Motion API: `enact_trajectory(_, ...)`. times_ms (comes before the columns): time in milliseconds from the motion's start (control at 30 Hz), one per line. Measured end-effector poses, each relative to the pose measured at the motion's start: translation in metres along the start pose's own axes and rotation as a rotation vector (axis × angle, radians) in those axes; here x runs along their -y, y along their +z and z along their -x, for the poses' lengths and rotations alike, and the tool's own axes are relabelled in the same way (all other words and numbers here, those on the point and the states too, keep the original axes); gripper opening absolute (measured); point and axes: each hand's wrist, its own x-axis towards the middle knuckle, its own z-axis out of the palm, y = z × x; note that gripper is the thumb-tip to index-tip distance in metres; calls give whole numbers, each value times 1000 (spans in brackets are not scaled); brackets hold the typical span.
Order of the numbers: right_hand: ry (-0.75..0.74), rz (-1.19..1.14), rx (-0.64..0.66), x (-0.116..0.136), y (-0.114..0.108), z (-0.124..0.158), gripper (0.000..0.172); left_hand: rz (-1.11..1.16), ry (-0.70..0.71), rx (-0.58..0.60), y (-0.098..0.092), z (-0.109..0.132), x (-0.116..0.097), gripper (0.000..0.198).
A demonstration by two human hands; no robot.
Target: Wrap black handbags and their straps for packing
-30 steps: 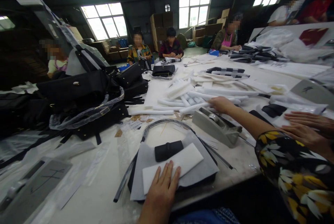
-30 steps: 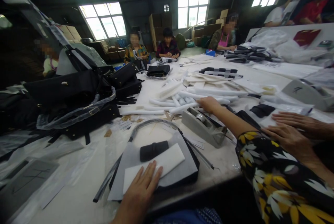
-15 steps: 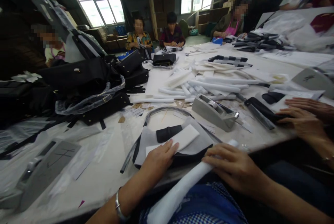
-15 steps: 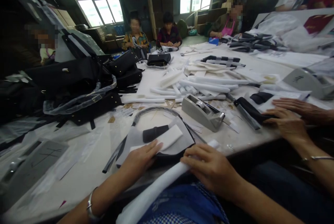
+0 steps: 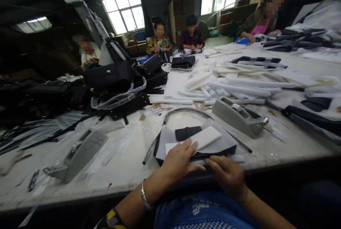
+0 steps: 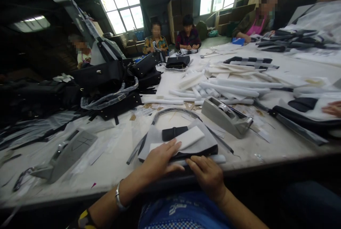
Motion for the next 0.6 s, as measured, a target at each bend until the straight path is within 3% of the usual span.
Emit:
enact_trajectory(100, -25, -25, 19, -3, 1, 5, 23, -31, -1, -24, 7, 2, -1, 76)
enact_trajectory(233, -156, -106, 105, -12, -13, 6, 31, -81, 5, -72, 16, 4, 1, 69)
enact_trajectory(367, -85, -33, 136, -19, -29, 10, 31, -119, 14, -114, 22, 7, 1, 70)
enact_trajectory(467, -25, -9, 122, -23, -22, 17, 26, -141, 27, -126, 27, 9, 0, 69)
enact_trajectory(600, -25, -45, 46, -32, -1, 25, 19, -243, 6, -182, 44, 9, 1, 52)
